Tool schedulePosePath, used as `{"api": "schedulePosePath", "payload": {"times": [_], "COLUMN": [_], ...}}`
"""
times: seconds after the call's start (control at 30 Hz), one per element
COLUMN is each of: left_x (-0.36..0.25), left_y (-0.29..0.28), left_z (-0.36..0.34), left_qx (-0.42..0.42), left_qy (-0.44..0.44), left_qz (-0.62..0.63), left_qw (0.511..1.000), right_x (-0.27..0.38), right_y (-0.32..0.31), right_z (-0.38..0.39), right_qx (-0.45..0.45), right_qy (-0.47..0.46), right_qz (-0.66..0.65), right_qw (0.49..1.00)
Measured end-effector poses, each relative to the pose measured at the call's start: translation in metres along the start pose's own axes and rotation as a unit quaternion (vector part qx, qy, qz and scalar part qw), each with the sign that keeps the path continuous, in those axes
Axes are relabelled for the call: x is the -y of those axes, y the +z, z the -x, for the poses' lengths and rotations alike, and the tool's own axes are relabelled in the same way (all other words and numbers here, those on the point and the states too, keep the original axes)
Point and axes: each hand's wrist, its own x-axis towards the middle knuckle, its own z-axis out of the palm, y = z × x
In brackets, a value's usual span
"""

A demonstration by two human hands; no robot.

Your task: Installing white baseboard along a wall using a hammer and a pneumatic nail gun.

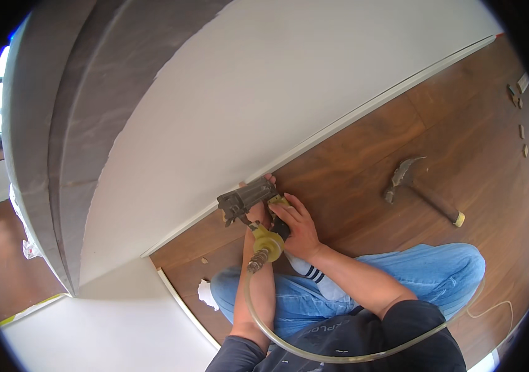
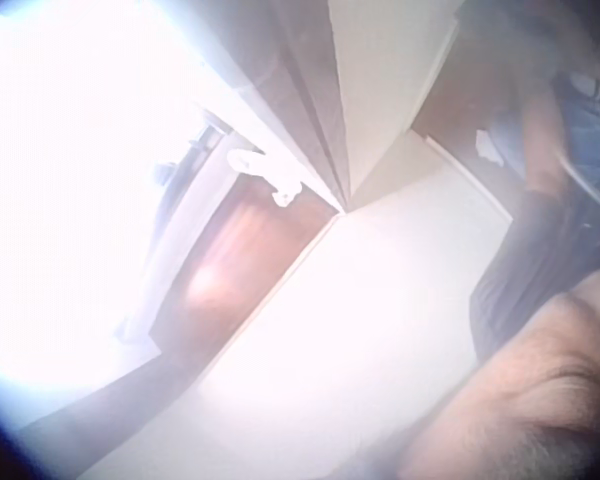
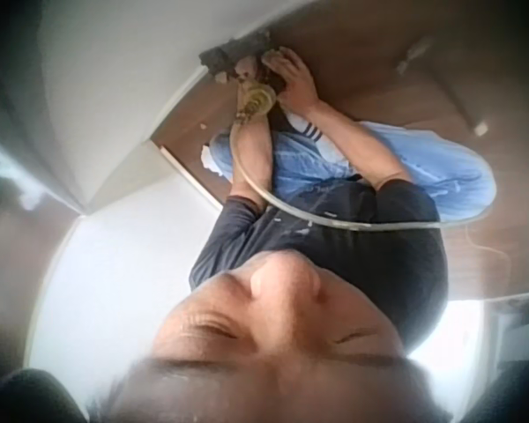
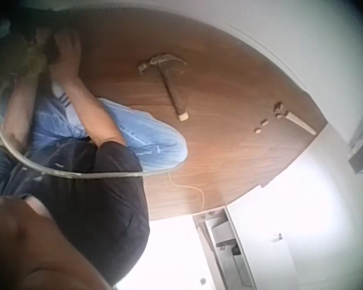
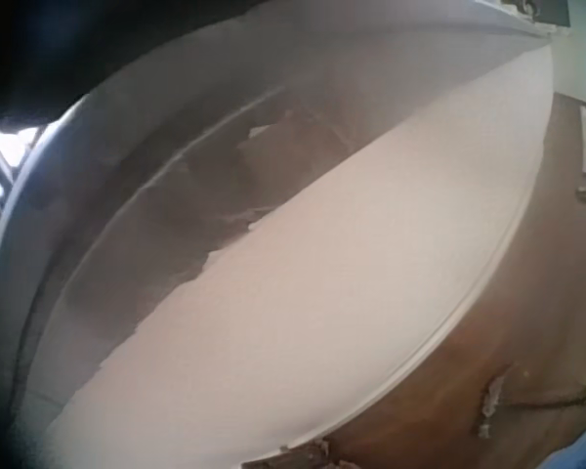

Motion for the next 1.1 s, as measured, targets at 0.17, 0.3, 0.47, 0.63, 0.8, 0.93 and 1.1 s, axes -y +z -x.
{"api": "schedulePosePath", "payload": {"times": [0.17, 0.3, 0.47, 0.63, 0.8, 0.93, 1.1], "left_x": [0.001, 0.001, -0.001, 0.003, 0.004, 0.010, 0.008], "left_y": [0.006, 0.006, 0.006, 0.010, -0.003, -0.010, -0.012], "left_z": [0.003, 0.005, 0.006, 0.002, -0.009, -0.007, -0.006], "left_qx": [-0.015, -0.013, 0.008, 0.036, 0.033, 0.013, 0.049], "left_qy": [-0.016, -0.005, 0.001, 0.011, 0.017, 0.012, -0.013], "left_qz": [0.027, 0.025, 0.051, 0.088, 0.025, -0.012, -0.022], "left_qw": [0.999, 1.000, 0.999, 0.995, 0.999, 1.000, 0.999], "right_x": [-0.001, 0.000, 0.003, -0.008, -0.002, 0.003, 0.000], "right_y": [0.000, -0.001, -0.001, 0.002, 0.003, -0.002, -0.005], "right_z": [0.000, 0.000, 0.002, 0.002, 0.006, 0.013, 0.013], "right_qx": [-0.007, -0.004, 0.000, -0.001, -0.023, 0.017, 0.024], "right_qy": [-0.002, 0.003, 0.005, 0.004, 0.013, 0.035, 0.032], "right_qz": [0.010, 0.014, 0.006, 0.004, -0.027, -0.002, -0.015], "right_qw": [1.000, 1.000, 1.000, 1.000, 0.999, 0.999, 0.999]}}
